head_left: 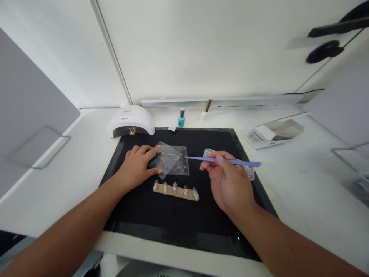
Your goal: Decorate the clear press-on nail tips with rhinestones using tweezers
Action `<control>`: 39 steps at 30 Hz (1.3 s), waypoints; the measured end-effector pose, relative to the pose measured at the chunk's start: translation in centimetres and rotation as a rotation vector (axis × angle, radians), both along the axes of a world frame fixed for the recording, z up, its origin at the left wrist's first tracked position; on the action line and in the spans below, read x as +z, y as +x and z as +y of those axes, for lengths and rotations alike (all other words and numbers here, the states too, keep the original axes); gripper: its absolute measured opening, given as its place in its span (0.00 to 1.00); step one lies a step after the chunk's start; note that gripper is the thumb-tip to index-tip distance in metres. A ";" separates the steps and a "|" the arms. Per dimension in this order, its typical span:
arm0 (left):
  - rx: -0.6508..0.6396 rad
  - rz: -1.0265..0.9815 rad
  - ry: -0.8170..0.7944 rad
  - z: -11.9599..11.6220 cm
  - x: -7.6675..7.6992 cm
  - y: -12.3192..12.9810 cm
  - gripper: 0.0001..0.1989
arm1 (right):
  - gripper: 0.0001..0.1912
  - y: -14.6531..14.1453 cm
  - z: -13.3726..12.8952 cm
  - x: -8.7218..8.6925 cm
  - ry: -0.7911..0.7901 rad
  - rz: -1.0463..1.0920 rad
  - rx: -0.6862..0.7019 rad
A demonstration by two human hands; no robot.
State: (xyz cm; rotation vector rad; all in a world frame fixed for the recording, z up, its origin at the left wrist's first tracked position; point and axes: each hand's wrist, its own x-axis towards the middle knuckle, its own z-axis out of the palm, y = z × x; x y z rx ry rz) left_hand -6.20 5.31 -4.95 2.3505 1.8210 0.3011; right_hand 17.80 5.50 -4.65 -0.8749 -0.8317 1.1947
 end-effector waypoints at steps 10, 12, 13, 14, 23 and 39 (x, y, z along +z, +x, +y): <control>-0.049 -0.104 0.044 0.7 -1.4 -1.1 0.26 | 0.07 0.1 0.2 -0.3 0.003 -0.016 0.029; -0.069 -0.120 0.053 0.7 -1.6 -1.4 0.23 | 0.07 0.2 0.2 -0.4 0.007 -0.019 0.032; -0.078 -0.129 0.058 0.7 -1.7 -1.5 0.22 | 0.07 0.2 0.2 -0.5 0.009 -0.020 0.033; -0.084 -0.141 0.067 0.7 -1.7 -1.7 0.21 | 0.07 0.3 0.2 -0.5 0.010 -0.021 0.032; -0.016 -0.102 0.031 0.0 -0.9 -1.1 0.34 | 0.07 0.5 0.2 0.0 -0.020 -0.016 -0.006; -0.114 -0.063 -0.010 0.3 -0.5 -0.3 0.35 | 0.07 0.0 0.9 -0.5 -0.036 -0.052 -0.037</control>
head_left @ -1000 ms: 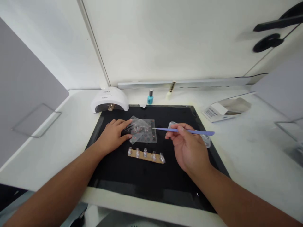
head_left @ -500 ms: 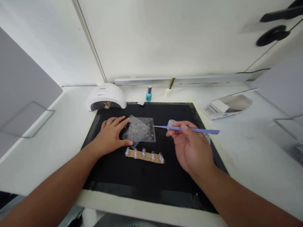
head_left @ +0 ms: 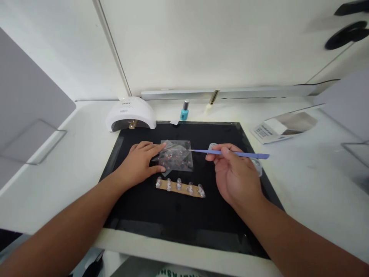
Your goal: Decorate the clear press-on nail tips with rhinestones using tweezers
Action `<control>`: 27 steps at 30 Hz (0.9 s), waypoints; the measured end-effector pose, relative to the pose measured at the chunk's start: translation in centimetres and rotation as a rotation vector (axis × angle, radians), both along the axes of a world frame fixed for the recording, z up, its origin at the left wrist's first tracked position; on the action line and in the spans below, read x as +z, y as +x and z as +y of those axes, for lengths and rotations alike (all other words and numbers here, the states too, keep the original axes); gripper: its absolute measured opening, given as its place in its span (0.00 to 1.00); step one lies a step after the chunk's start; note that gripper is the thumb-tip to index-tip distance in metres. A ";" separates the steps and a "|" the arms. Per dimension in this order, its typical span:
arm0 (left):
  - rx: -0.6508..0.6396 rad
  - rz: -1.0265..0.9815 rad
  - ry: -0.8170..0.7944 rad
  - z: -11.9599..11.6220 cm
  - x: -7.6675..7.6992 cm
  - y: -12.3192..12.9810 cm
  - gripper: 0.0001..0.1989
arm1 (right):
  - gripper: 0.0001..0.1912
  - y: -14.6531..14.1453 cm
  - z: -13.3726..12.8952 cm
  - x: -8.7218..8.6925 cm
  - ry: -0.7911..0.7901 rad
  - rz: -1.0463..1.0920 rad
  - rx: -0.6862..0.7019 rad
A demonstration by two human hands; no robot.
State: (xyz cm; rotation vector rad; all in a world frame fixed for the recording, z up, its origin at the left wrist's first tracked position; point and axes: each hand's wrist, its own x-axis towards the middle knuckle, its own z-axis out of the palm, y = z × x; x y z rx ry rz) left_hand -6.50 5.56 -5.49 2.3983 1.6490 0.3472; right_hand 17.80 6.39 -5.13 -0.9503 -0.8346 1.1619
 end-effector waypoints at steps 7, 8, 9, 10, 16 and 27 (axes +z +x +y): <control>-0.079 -0.031 0.020 0.2 -0.1 -0.3 0.31 | 0.07 0.1 0.1 -0.4 0.034 -0.011 0.072; -0.088 -0.040 0.019 0.2 -0.1 -0.4 0.30 | 0.07 0.1 0.1 -0.5 0.042 -0.019 0.097; -0.096 -0.050 0.018 0.2 0.0 -0.4 0.29 | 0.06 0.1 0.0 -0.5 0.048 -0.029 0.126; -0.105 -0.061 0.018 0.2 0.0 -0.4 0.29 | 0.06 0.0 -0.1 -0.6 0.052 -0.039 0.159; -0.173 -0.185 0.004 0.0 0.2 -0.5 0.24 | 0.07 -0.8 -0.7 -0.8 0.041 -0.085 0.394; -0.165 -0.573 0.013 -0.4 -0.7 -0.3 0.28 | 0.09 -1.2 -0.8 0.3 0.101 -0.074 0.392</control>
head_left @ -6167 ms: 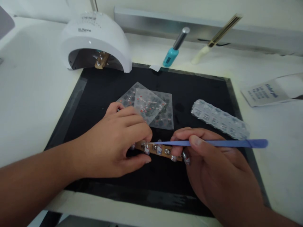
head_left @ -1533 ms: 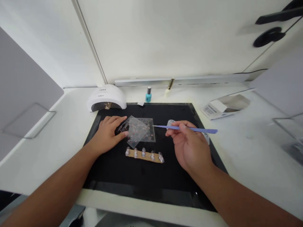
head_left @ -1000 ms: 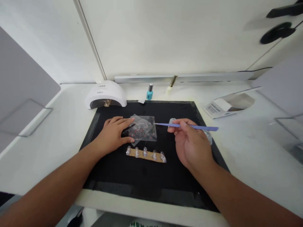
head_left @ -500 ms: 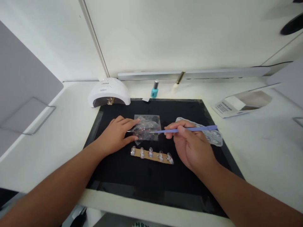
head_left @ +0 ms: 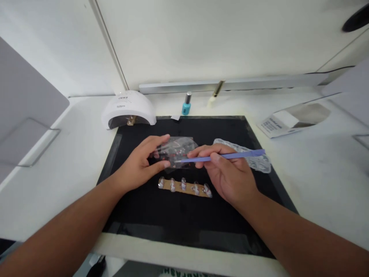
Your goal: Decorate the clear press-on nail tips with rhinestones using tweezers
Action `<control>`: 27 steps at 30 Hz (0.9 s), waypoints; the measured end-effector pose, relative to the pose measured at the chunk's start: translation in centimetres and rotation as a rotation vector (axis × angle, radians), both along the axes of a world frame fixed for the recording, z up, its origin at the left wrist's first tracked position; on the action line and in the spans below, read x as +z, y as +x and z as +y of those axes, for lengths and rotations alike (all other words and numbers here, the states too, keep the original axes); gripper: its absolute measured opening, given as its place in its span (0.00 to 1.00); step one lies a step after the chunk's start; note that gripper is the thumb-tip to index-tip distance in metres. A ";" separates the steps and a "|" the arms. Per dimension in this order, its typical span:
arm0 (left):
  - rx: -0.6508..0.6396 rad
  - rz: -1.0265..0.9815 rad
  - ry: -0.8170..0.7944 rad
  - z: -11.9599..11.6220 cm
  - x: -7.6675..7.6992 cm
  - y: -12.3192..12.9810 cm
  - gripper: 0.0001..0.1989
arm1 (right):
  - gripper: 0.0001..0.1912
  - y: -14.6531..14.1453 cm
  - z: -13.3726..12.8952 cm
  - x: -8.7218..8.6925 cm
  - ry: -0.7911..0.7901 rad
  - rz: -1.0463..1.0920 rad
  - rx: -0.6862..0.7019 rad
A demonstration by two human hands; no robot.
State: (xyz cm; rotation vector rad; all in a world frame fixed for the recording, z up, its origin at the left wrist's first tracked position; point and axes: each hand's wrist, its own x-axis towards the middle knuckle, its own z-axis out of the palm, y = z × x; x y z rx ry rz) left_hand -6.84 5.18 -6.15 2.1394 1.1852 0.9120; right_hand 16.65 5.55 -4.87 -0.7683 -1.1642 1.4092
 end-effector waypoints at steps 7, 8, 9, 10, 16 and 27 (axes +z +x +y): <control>0.115 -0.483 -0.036 -1.2 0.1 0.4 0.37 | 0.09 0.6 -0.7 1.4 0.089 0.084 -0.052; 0.125 -0.499 -0.018 -1.4 0.3 0.5 0.37 | 0.09 0.7 -0.8 1.6 0.110 0.088 -0.056; 0.130 -0.511 -0.004 -1.7 0.5 0.5 0.36 | 0.09 0.9 -1.0 1.8 0.137 0.090 -0.057; 0.128 -0.520 0.005 -1.9 0.7 0.6 0.36 | 0.09 1.0 -1.1 1.9 0.170 0.091 -0.057; 0.071 -0.543 -0.087 -3.4 1.6 1.1 0.36 | 0.09 1.8 -1.8 2.3 0.289 0.116 -0.041; -0.155 -0.496 -0.287 -4.9 2.7 1.2 0.36 | 0.08 1.6 -1.6 2.8 0.132 0.286 0.026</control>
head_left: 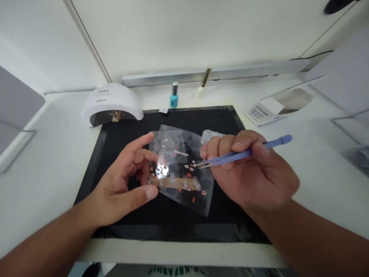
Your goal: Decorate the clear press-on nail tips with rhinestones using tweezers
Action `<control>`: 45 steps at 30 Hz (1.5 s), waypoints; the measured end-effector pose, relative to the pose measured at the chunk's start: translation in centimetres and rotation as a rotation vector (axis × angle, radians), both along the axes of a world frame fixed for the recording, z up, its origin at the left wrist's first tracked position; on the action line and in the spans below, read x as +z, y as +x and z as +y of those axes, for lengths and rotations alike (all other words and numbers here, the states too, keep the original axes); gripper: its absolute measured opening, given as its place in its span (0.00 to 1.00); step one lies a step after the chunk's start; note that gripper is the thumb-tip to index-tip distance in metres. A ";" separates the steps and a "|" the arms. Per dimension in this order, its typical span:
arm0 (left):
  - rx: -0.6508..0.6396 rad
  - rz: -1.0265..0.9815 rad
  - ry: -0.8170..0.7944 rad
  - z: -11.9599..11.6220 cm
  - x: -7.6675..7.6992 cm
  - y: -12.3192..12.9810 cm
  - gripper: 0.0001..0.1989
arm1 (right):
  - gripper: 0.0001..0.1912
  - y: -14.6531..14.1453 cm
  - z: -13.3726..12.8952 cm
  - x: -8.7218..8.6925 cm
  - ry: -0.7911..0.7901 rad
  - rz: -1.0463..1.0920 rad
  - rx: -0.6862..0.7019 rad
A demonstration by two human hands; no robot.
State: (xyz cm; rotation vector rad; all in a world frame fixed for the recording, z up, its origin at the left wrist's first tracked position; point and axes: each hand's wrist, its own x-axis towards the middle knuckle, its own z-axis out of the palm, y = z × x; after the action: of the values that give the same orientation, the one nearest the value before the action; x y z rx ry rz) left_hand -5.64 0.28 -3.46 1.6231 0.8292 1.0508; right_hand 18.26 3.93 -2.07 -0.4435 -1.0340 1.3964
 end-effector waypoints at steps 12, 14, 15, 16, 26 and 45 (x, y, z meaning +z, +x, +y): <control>-0.002 -0.143 -0.108 -0.1 0.6 0.1 0.23 | 0.10 0.0 0.2 -0.1 -0.020 -0.127 -0.094; 0.003 -0.131 -0.111 -0.2 0.6 0.1 0.22 | 0.09 -0.1 0.3 -0.2 -0.022 -0.114 -0.086; 0.005 -0.124 -0.109 -0.3 0.6 0.1 0.22 | 0.08 -0.2 0.3 -0.2 -0.022 -0.102 -0.076; 0.009 -0.119 -0.103 -0.3 0.6 0.1 0.22 | 0.08 -0.2 0.3 -0.2 -0.020 -0.087 -0.062; 0.037 -0.101 -0.036 0.0 0.7 0.3 0.19 | 0.10 0.0 0.4 -0.4 0.004 -0.058 -0.030; -0.133 -0.087 0.072 0.3 -0.6 0.0 0.18 | 0.11 1.0 -0.3 -0.6 0.247 -0.089 0.015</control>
State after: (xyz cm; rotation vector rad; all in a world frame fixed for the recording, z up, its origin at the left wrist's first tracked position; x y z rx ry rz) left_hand -5.62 0.59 -4.04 1.6569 0.6229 1.0593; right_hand 19.28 3.68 -2.65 -0.3181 -1.2677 1.2510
